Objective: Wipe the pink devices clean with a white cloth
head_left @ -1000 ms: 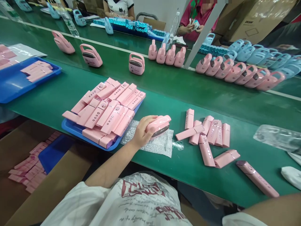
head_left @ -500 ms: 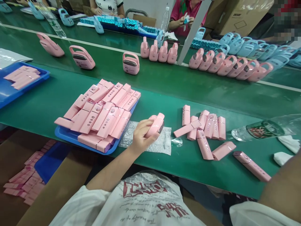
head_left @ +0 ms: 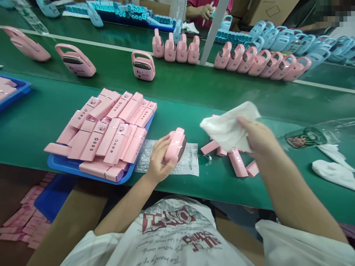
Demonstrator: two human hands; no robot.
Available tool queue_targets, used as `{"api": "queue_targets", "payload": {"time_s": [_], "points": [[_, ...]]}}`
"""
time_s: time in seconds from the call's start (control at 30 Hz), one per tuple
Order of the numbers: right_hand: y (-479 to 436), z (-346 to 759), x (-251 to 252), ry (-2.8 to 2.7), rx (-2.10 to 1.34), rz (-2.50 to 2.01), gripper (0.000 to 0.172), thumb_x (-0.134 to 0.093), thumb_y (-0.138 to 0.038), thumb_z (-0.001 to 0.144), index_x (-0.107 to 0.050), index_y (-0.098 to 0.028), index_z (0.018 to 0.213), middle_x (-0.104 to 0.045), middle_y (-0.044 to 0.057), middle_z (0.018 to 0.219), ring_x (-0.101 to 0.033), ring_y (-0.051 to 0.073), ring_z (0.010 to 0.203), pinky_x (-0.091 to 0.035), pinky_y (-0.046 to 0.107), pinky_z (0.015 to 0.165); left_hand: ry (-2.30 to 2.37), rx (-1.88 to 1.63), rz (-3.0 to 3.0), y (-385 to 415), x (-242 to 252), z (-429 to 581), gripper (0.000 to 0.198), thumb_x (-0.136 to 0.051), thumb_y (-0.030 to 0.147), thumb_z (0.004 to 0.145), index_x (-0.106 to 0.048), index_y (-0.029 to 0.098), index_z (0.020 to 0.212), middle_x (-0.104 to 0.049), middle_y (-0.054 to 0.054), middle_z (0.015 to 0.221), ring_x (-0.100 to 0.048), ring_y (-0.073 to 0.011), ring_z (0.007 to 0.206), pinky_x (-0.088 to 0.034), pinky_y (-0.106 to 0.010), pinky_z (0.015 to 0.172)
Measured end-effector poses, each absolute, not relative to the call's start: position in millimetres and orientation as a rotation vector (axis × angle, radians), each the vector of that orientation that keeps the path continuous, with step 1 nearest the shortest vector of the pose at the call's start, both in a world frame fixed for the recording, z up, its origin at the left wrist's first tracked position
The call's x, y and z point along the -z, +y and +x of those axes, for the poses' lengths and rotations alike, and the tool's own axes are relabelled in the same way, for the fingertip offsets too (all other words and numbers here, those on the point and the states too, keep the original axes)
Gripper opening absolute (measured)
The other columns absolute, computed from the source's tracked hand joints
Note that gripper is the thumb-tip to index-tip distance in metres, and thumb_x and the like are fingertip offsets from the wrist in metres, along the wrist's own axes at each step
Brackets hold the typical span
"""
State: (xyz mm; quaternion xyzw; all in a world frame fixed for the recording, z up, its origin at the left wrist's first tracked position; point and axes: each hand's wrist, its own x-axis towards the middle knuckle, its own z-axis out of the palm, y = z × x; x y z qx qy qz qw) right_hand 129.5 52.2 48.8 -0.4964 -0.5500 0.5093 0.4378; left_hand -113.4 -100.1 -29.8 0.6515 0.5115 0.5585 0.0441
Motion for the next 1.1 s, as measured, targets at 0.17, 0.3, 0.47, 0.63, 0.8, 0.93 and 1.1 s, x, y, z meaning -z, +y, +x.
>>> {"api": "queue_targets", "payload": {"time_s": [0.17, 0.3, 0.47, 0.63, 0.8, 0.93, 1.1], "points": [[18.1, 61.1, 3.4, -1.305, -1.313, -1.127, 0.048, -0.057, -0.060, 0.083, -0.066, -0.019, 0.105, -0.071, 0.010, 0.107, -0.064, 0.028, 0.114, -0.058, 0.045, 0.091, 1.527, -1.723, 1.964, -100.5, 32.4, -112.2, 0.041, -0.047, 0.042, 0.094, -0.057, 0.018, 0.125, -0.066, -0.013, 0.120, -0.055, -0.0289, 0.126, -0.046, -0.047, 0.103], [-28.4, 37.3, 25.8, -1.785, -1.166, -0.866, 0.058, -0.034, -0.057, 0.096, -0.053, -0.017, 0.134, -0.060, 0.013, 0.131, -0.046, 0.028, 0.135, -0.037, 0.051, 0.114, 1.472, -1.700, 1.918, -101.6, 33.3, -112.2, 0.051, -0.044, 0.045, 0.095, -0.048, 0.018, 0.138, -0.055, -0.015, 0.139, -0.047, -0.0290, 0.134, -0.039, -0.047, 0.110], [-62.8, 35.2, 52.0, -2.268, -0.713, -0.312, 0.060, -0.032, -0.046, 0.098, -0.024, -0.020, 0.152, -0.052, 0.015, 0.139, -0.034, 0.027, 0.143, -0.031, 0.051, 0.118, 1.503, -1.720, 1.735, -103.4, 39.4, -115.4, 0.053, -0.040, 0.045, 0.098, -0.043, 0.021, 0.144, -0.050, -0.013, 0.145, -0.045, -0.0276, 0.136, -0.038, -0.043, 0.112], [-47.4, 32.6, 52.8, -2.169, -0.769, -0.634, 0.059, -0.024, -0.049, 0.099, -0.025, -0.020, 0.151, -0.051, 0.016, 0.141, -0.040, 0.026, 0.140, -0.035, 0.049, 0.116, 1.506, -1.771, 1.681, -101.4, 44.1, -118.3, 0.051, -0.038, 0.043, 0.099, -0.042, 0.024, 0.145, -0.050, -0.011, 0.145, -0.048, -0.0266, 0.134, -0.038, -0.040, 0.111], [-36.8, 35.2, 44.6, -2.280, -0.715, -0.494, 0.059, -0.028, -0.053, 0.098, -0.036, -0.019, 0.145, -0.052, 0.015, 0.140, -0.038, 0.028, 0.140, -0.033, 0.050, 0.117, 1.478, -1.782, 1.686, -100.3, 44.3, -117.8, 0.051, -0.036, 0.043, 0.099, -0.040, 0.026, 0.147, -0.051, -0.010, 0.144, -0.049, -0.0267, 0.132, -0.040, -0.039, 0.109], [-37.0, 38.3, 43.9, -2.206, -0.731, -0.641, 0.055, -0.028, -0.049, 0.099, -0.043, -0.017, 0.141, -0.059, 0.016, 0.132, -0.049, 0.027, 0.132, -0.039, 0.047, 0.113, 1.499, -1.764, 1.746, -100.6, 43.5, -116.2, 0.053, -0.039, 0.047, 0.097, -0.042, 0.025, 0.145, -0.051, -0.010, 0.144, -0.049, -0.0288, 0.132, -0.040, -0.043, 0.109], [-40.0, 35.9, 48.9, -2.245, -0.938, -0.460, 0.047, -0.036, -0.052, 0.096, -0.061, -0.023, 0.123, -0.062, 0.009, 0.131, -0.047, 0.025, 0.135, -0.035, 0.047, 0.117, 1.479, -1.805, 1.590, -100.6, 43.6, -116.2, 0.049, -0.038, 0.042, 0.098, -0.043, 0.029, 0.145, -0.049, -0.005, 0.148, -0.047, -0.0252, 0.135, -0.039, -0.039, 0.113]]}}
